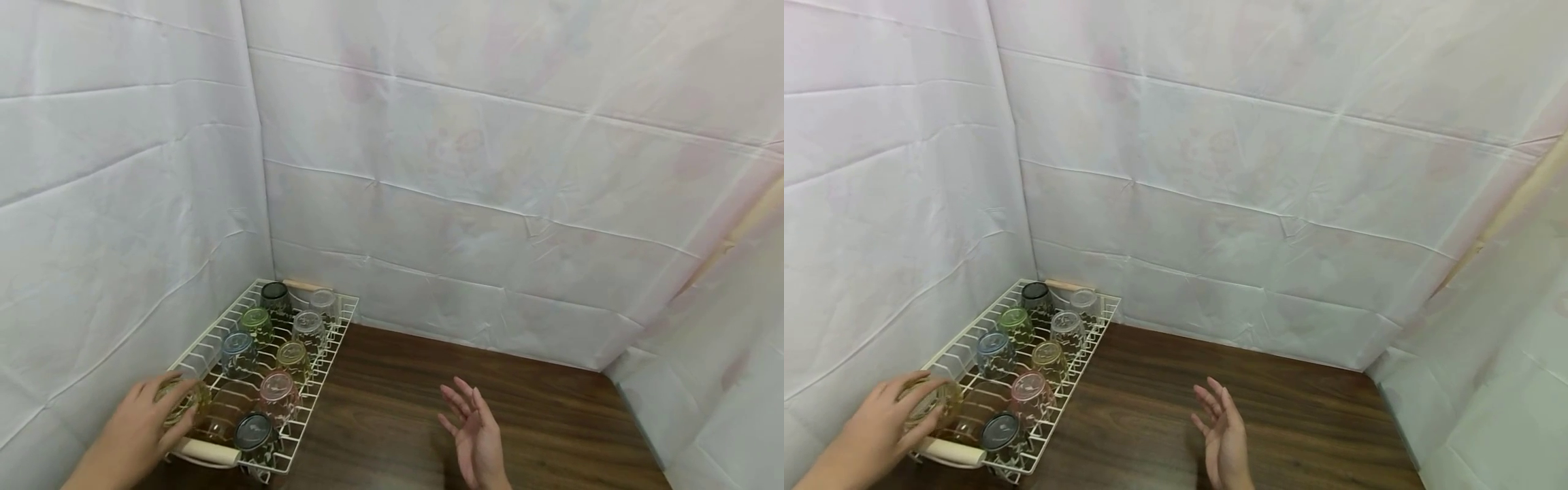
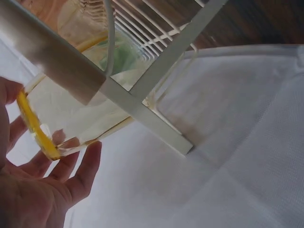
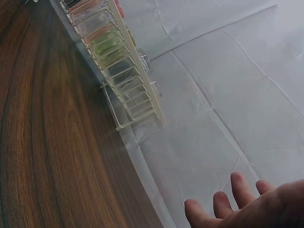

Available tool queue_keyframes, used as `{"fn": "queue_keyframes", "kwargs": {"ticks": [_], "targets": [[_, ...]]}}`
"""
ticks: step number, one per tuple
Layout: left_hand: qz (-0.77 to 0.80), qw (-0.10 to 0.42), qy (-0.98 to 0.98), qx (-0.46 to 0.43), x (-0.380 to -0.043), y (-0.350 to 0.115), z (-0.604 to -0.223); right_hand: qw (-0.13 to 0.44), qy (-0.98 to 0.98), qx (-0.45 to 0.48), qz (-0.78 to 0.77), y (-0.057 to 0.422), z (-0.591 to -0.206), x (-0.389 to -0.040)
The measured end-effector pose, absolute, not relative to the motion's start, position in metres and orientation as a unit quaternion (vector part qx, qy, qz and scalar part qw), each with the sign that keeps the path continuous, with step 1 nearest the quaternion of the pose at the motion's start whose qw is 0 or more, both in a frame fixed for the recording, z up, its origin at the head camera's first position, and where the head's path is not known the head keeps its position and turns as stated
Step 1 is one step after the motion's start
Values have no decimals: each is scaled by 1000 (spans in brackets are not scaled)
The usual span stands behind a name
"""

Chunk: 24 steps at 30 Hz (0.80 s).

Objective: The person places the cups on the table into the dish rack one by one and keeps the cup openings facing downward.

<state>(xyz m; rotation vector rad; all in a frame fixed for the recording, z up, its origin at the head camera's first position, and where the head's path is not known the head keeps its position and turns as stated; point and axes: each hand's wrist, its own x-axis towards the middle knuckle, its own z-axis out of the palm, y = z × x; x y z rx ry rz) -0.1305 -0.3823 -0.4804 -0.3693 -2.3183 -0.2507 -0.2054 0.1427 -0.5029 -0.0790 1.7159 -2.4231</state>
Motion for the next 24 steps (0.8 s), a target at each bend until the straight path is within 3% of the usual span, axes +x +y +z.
{"fn": "queue_keyframes", "kwargs": {"ticks": [8,15,24], "targets": [[-140,367,-913,-114,-144,-378,-471,87,571,-30,-816,137,-502,-206],[-136,322,-932,-91,-158,-377,-468,87,574,-22,-814,136,-501,-206],[-140,325,-929,-109,-177,-377,-468,84,572,-26,-816,139,-498,-204]]}}
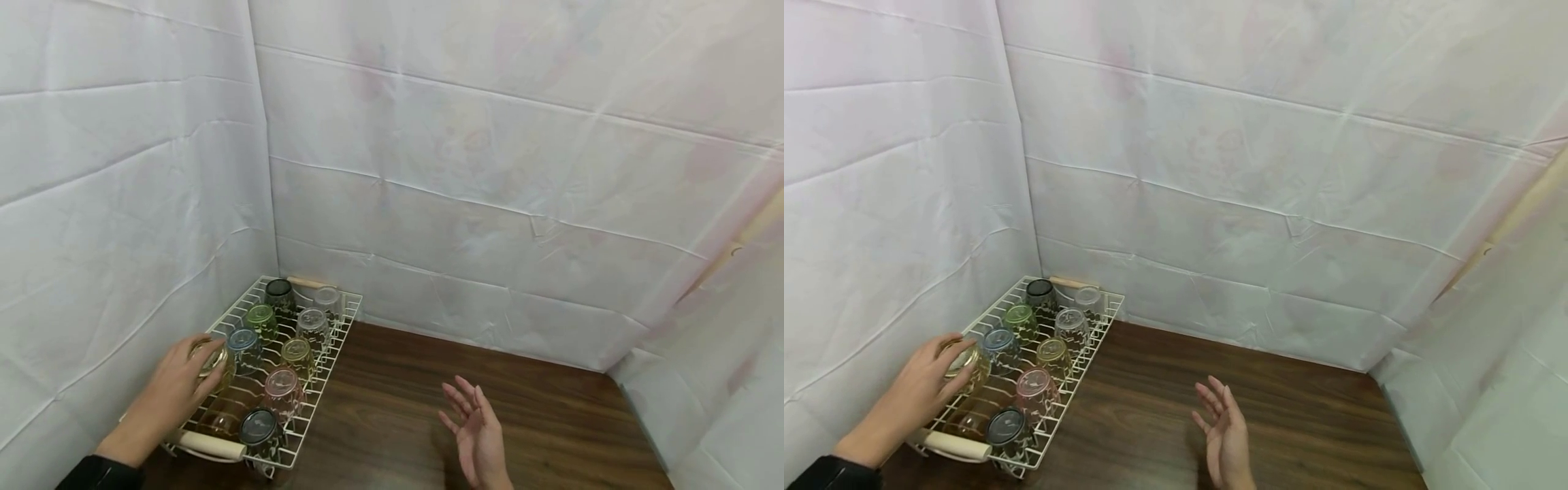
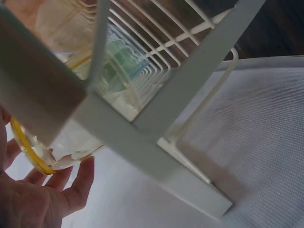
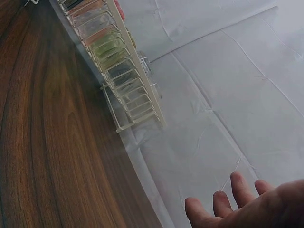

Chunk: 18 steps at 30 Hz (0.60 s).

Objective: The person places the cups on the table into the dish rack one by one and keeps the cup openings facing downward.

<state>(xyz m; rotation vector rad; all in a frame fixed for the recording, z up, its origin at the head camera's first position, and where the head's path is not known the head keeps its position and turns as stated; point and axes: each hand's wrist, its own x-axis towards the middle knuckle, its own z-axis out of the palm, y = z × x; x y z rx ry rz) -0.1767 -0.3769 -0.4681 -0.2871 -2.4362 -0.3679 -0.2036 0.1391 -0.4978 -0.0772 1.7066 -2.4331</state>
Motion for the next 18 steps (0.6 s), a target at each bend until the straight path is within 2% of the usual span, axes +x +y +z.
{"fn": "queue_keyframes", "kwargs": {"ticks": [11,18], "targets": [[-87,259,-958,-88,-186,-377,-470,81,569,-21,-818,140,-496,-202],[-88,261,-959,-72,-186,-376,-477,84,567,-23,-819,142,-497,-201]]}}
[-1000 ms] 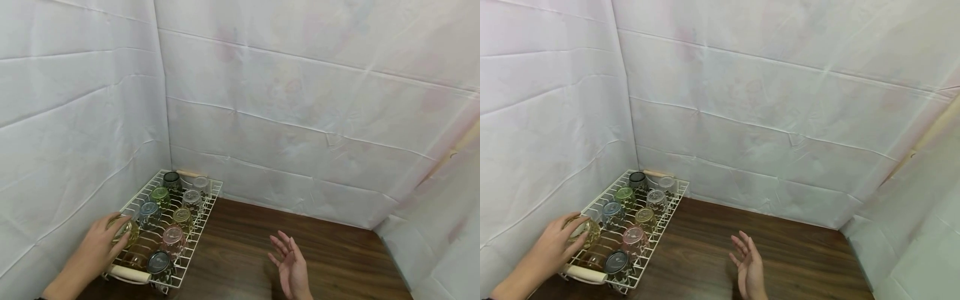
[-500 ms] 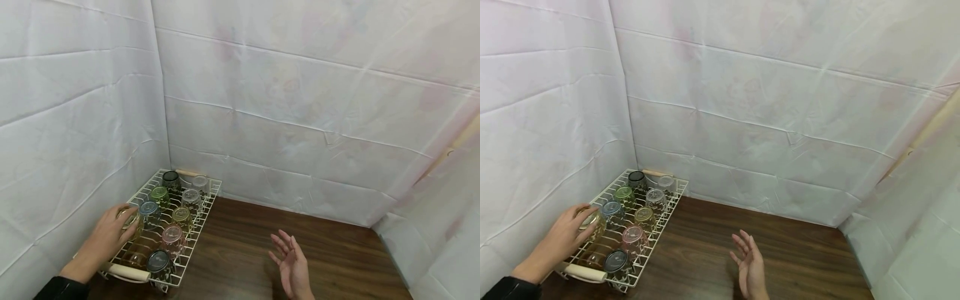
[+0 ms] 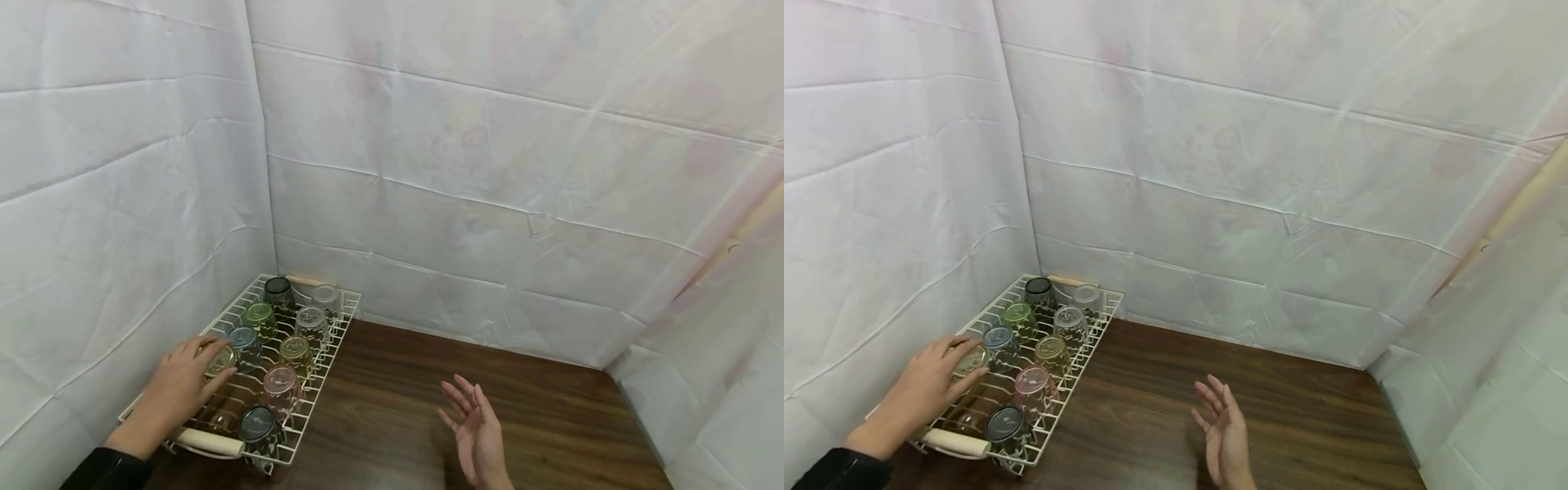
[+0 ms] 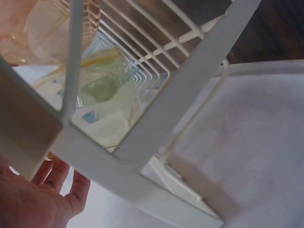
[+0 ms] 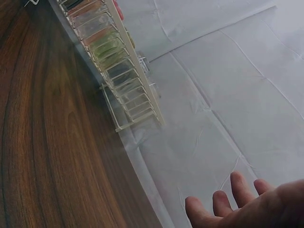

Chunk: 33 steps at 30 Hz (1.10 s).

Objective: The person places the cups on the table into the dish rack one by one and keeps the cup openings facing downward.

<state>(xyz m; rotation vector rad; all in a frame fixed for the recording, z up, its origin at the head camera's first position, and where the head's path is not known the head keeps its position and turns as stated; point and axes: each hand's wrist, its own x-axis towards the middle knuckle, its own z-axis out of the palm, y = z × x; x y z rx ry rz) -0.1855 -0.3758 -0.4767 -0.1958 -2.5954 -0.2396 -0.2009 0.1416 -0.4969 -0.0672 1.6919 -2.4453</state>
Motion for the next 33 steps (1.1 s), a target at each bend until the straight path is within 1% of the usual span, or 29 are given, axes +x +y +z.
{"fn": "queue_keyframes", "kwargs": {"ticks": [9,11,13,15,17,18,22,23,25,27,30,33], "targets": [[-101,300,-942,-115,-174,-377,-476,78,567,-30,-819,143,-499,-202],[-98,311,-938,-114,-169,-375,-473,76,569,-29,-818,143,-499,-202],[-92,333,-932,-110,-162,-370,-467,76,570,-28,-818,144,-499,-202],[-86,346,-929,-94,-154,-362,-461,76,571,-26,-817,144,-499,-202],[-95,328,-938,-63,-144,-351,-455,78,571,-25,-817,143,-499,-202],[-104,309,-944,-43,-140,-346,-453,78,569,-24,-818,143,-500,-202],[-134,198,-970,41,-128,-329,-451,86,566,-19,-820,141,-503,-201],[-135,177,-973,53,-127,-327,-452,88,566,-18,-819,140,-504,-201],[-134,146,-978,66,-126,-325,-454,92,565,-18,-820,139,-505,-200],[-131,125,-981,69,-127,-327,-457,93,565,-22,-820,138,-506,-199],[-133,98,-984,64,-133,-329,-460,86,564,-23,-821,141,-505,-198],[-139,59,-987,58,-139,-332,-462,78,568,-28,-819,146,-504,-197]]}}
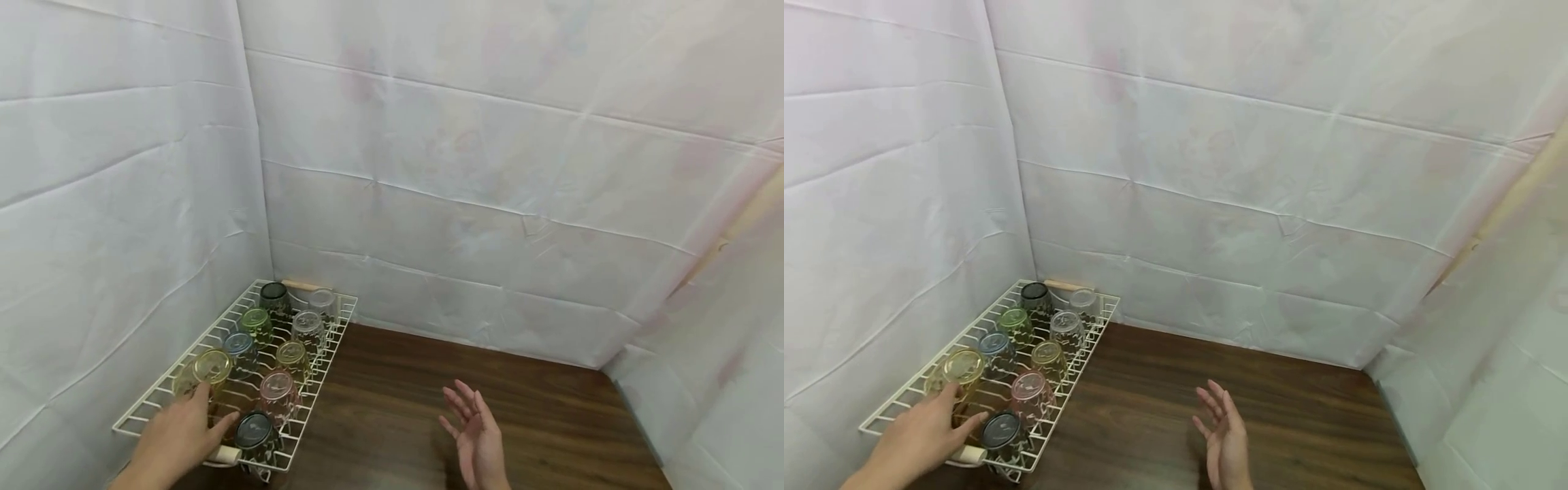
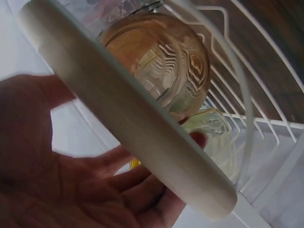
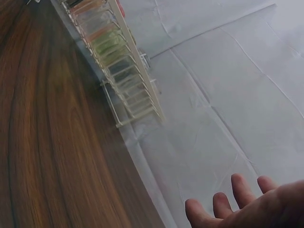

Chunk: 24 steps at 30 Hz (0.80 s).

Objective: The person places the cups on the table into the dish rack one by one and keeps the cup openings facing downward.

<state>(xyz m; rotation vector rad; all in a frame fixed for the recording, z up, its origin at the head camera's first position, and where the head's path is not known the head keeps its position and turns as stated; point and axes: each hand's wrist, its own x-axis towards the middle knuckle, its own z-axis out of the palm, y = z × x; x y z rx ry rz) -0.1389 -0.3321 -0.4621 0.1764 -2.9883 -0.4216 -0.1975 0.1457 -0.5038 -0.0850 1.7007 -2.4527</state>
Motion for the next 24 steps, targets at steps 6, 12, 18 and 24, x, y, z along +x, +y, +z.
{"fn": "queue_keyframes", "kwargs": {"ticks": [6,12,18,24], "targets": [[-153,-6,-987,55,-143,-336,-464,57,585,-40,-808,153,-505,-196],[-155,-18,-987,50,-146,-339,-462,43,597,-30,-801,156,-507,-197],[-157,-14,-986,58,-149,-335,-456,40,600,-17,-799,157,-508,-195],[-152,-4,-987,59,-153,-330,-452,41,603,-12,-797,160,-508,-194]]}}
